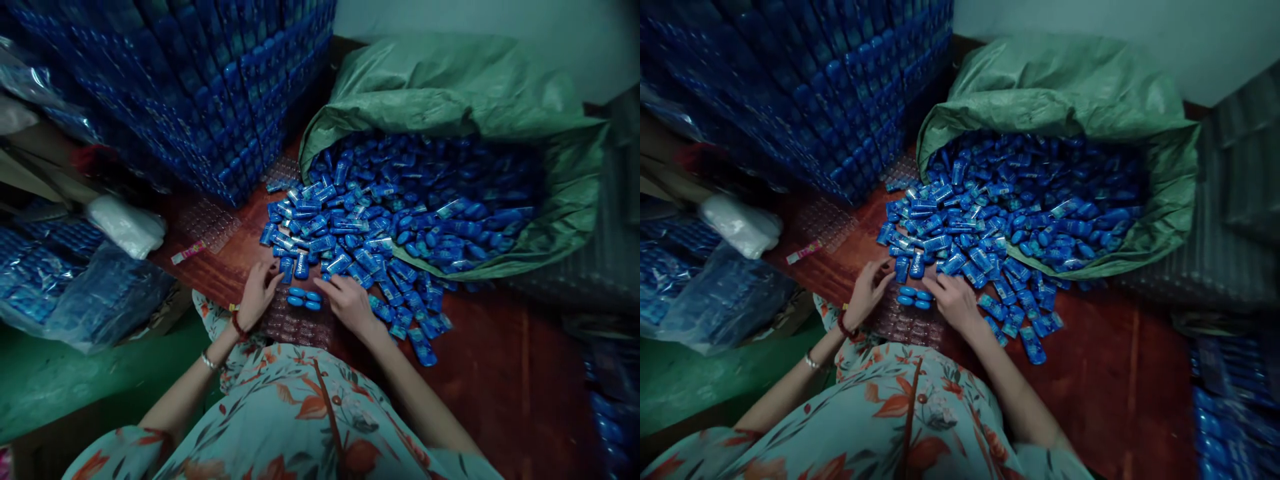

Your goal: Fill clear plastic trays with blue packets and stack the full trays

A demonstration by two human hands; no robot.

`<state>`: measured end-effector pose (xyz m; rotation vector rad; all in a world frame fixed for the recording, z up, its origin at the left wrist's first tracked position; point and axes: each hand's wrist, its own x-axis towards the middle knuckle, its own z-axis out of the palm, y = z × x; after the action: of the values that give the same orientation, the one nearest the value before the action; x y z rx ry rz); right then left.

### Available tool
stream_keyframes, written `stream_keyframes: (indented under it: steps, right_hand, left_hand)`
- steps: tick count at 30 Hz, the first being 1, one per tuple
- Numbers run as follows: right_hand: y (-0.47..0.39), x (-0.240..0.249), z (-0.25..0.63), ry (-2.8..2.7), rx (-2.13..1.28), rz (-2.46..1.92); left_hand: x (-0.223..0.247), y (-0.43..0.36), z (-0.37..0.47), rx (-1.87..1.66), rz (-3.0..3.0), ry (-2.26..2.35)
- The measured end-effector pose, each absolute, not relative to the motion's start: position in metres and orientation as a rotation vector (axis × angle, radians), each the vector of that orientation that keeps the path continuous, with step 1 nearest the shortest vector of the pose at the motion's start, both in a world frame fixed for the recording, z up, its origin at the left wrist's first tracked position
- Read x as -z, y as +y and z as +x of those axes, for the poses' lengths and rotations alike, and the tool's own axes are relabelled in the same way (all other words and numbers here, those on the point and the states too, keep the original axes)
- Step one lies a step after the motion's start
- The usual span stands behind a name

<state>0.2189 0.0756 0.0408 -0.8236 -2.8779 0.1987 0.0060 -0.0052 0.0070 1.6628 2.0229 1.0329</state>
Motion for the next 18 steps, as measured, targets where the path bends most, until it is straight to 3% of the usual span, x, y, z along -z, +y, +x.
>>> stream_keyframes:
  steps: [6, 10, 13, 18]
  right_hand:
    - [0.134, -0.045, 0.161, -3.214, -0.092, -0.245]
    - [0.138, -0.034, 0.147, -3.199, -0.028, -0.03]
    - [0.138, -0.024, 0.157, -3.081, -0.146, -0.127]
    - [0.114, -0.033, 0.215, -2.409, -0.799, -0.727]
  left_hand:
    - [0.002, 0.045, -0.005, -0.694, 1.678, 1.965]
    - [-0.003, 0.041, -0.01, -0.691, 1.662, 1.981]
    - [-0.012, 0.022, -0.017, -0.948, 1.576, 1.968]
    - [-0.027, -0.041, -0.009, -1.334, 1.272, 2.009]
